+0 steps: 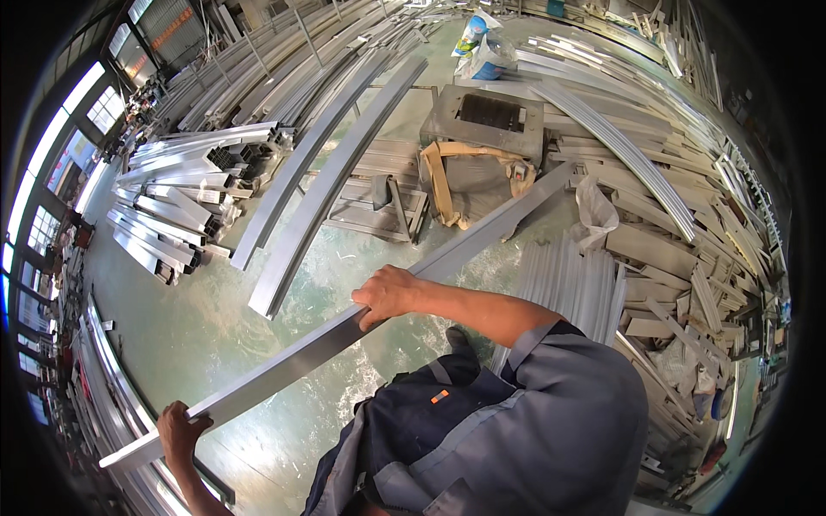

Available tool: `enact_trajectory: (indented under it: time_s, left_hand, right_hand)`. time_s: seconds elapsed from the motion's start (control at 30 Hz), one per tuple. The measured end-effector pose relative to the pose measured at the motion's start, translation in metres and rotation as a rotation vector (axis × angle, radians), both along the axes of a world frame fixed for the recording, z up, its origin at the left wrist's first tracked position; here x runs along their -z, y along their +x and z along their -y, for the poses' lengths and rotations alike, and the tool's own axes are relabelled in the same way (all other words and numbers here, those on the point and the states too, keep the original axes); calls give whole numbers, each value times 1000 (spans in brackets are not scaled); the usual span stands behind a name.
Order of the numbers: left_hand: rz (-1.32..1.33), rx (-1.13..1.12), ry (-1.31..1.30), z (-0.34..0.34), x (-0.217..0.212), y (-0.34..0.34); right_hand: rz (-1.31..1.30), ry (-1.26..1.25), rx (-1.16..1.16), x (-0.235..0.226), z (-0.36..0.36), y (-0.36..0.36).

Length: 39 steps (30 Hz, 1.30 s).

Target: The person repeatedly picks up long, flat metal sheets from a pile on the floor, lifts them, and places them back down in a different spot. The person handles the sheets one at a time, moving them within a cluttered workshop area.

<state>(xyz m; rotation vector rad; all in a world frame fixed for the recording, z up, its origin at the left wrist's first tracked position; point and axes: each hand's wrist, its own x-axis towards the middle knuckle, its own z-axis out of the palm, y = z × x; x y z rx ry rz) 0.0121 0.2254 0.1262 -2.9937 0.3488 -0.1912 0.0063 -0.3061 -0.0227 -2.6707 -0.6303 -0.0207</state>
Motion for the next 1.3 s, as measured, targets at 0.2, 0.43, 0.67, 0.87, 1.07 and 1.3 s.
enact_trajectory:
  time_s: [0.2,0.43,0.67,0.87,1.07,1.3]
  left_hand:
    - [-261,-157,-122,-56,228,-38]
    - [-715,-162,-206,123,365,-90]
    - [-897,-25,-469,326,411,-30]
    - [-970,170,-755,572,460,99]
    - [-870,189,-632,760,419,194]
    - [-909,300,-766,825,442,231]
  right_hand:
    - [-287,-214,-139,61,52,52]
    - [-638,-494,2,164,162,117]
    - [-393,-522,379,169,307,151]
    - [35,-374,909,256,404,152]
    - [-6,-261,1045,246,483,191]
    - [-189,-296,1100,229,544,219]
